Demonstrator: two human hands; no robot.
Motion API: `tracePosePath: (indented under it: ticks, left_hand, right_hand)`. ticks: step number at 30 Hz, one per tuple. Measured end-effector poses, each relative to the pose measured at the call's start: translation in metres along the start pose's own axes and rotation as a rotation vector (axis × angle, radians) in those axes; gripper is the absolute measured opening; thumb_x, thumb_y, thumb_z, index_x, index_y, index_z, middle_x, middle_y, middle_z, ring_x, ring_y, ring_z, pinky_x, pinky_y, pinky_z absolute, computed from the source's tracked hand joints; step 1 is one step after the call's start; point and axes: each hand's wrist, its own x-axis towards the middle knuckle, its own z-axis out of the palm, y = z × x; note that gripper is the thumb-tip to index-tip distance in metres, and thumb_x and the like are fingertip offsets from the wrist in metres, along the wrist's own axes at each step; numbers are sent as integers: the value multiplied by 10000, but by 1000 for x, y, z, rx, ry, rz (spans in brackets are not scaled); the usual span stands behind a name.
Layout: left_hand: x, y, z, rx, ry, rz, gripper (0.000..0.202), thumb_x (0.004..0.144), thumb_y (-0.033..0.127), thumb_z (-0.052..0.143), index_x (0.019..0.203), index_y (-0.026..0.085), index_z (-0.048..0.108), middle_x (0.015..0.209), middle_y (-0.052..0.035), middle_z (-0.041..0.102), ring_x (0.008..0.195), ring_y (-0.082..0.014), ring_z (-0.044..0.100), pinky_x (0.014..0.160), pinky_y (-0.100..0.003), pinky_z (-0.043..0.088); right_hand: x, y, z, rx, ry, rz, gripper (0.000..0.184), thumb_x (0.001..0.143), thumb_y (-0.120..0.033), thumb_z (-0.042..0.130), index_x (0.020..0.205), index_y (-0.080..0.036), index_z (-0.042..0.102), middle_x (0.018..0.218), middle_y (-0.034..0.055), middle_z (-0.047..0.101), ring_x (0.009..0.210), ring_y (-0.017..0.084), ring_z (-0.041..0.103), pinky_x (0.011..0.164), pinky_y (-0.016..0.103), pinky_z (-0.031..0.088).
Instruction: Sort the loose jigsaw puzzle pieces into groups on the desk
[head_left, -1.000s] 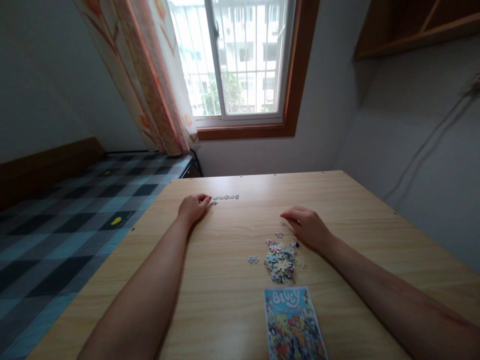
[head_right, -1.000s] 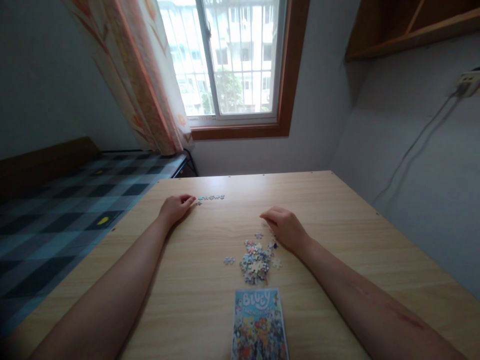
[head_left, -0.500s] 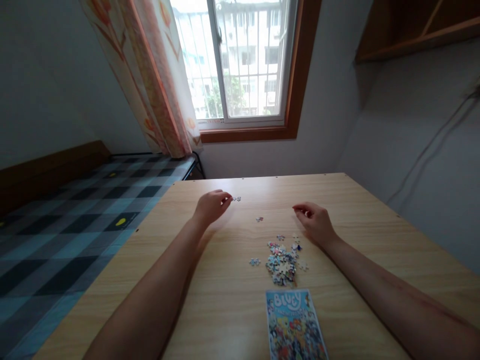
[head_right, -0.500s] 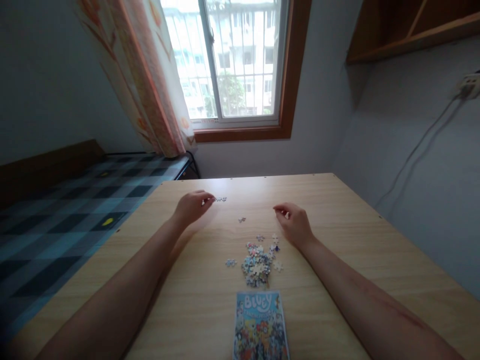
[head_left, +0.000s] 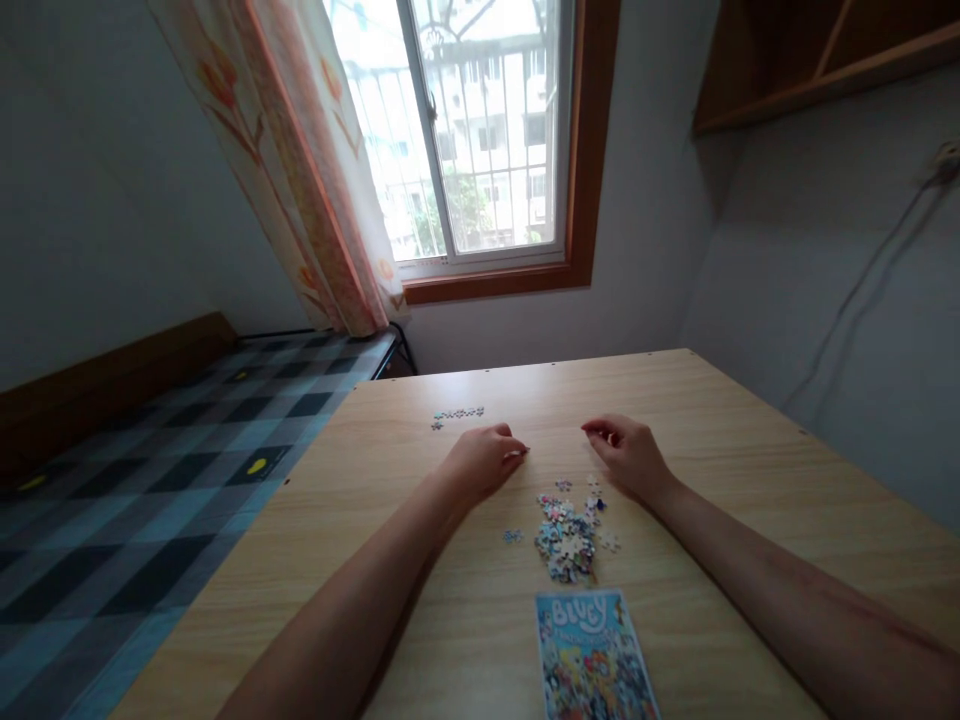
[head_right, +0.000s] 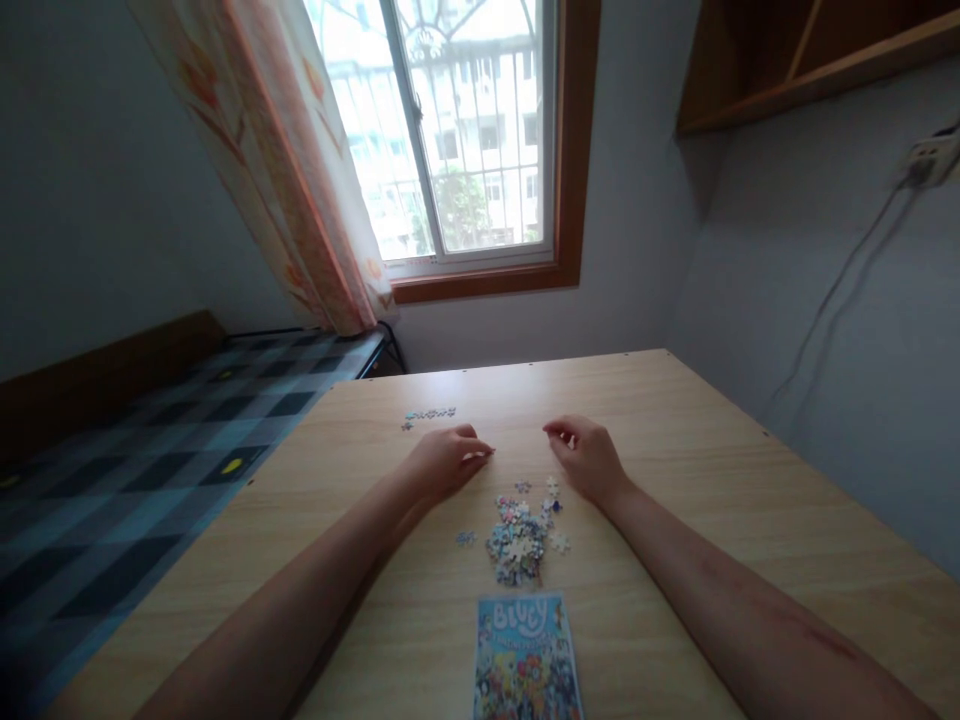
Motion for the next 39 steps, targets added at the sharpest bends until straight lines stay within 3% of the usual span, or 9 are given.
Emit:
tracePosePath:
  ticks: [5, 9, 15, 21, 26, 32, 39]
  left_hand:
    - [1, -9, -3, -10, -20, -24, 213, 853, 335, 559, 890, 296, 766, 937, -3, 690, 746, -139, 622, 712, -257, 456]
    - [-3, -29, -5, 2, -6, -97, 199, 805, 246, 572, 835, 283, 766, 907, 4, 696, 753, -149, 621, 713, -262, 453]
    - [-16, -68, -6, -19, 108, -176, 228, 816, 185, 525, 757, 248, 736, 918, -6, 682, 761, -143, 618, 728, -256, 459]
    - [-27, -89, -6, 29, 288, -348, 213, 840, 200, 527, 880, 242, 732, 1009, -29, 668, 811, -152, 627, 746, -258, 477]
    - [-27, -81, 4, 35, 353, -430, 225, 854, 205, 506, 913, 234, 721, 998, -29, 662, 796, -145, 629, 729, -251, 481]
    - [-35, -60, 6, 152, 262, -450, 239, 854, 237, 501, 971, 248, 709, 1031, -36, 673, 767, -175, 639, 676, -275, 478]
    - [-63, -48, 0, 100, 124, -402, 336, 924, 320, 445, 1148, 299, 694, 1037, -29, 677, 802, -155, 644, 717, -255, 468]
  right_hand:
    - [-1, 4, 2, 17, -3, 23, 212, 822, -286, 560, 875, -176, 733, 816, 40, 699, 640, 126, 556, 609, 243, 442]
    - [-1, 7, 3, 5, -13, 21, 213, 820, -287, 564, 881, -174, 734, 808, 37, 697, 640, 124, 560, 611, 241, 444]
    - [-1, 5, 1, -14, -23, 31, 218, 819, -287, 558, 877, -171, 734, 799, 40, 698, 638, 128, 568, 616, 240, 447]
    - [-1, 6, 2, -9, -16, 29, 222, 811, -288, 560, 875, -173, 739, 791, 42, 702, 633, 132, 572, 617, 243, 453]
    - [0, 10, 3, 27, -13, 32, 235, 806, -297, 555, 886, -168, 735, 796, 50, 703, 636, 138, 579, 614, 247, 455]
    - [1, 9, 3, 38, -18, 22, 243, 811, -303, 547, 892, -173, 736, 807, 52, 707, 640, 143, 583, 630, 252, 461]
    - [1, 6, 4, 38, -43, 20, 250, 818, -301, 533, 892, -174, 736, 824, 48, 707, 663, 141, 585, 661, 259, 464]
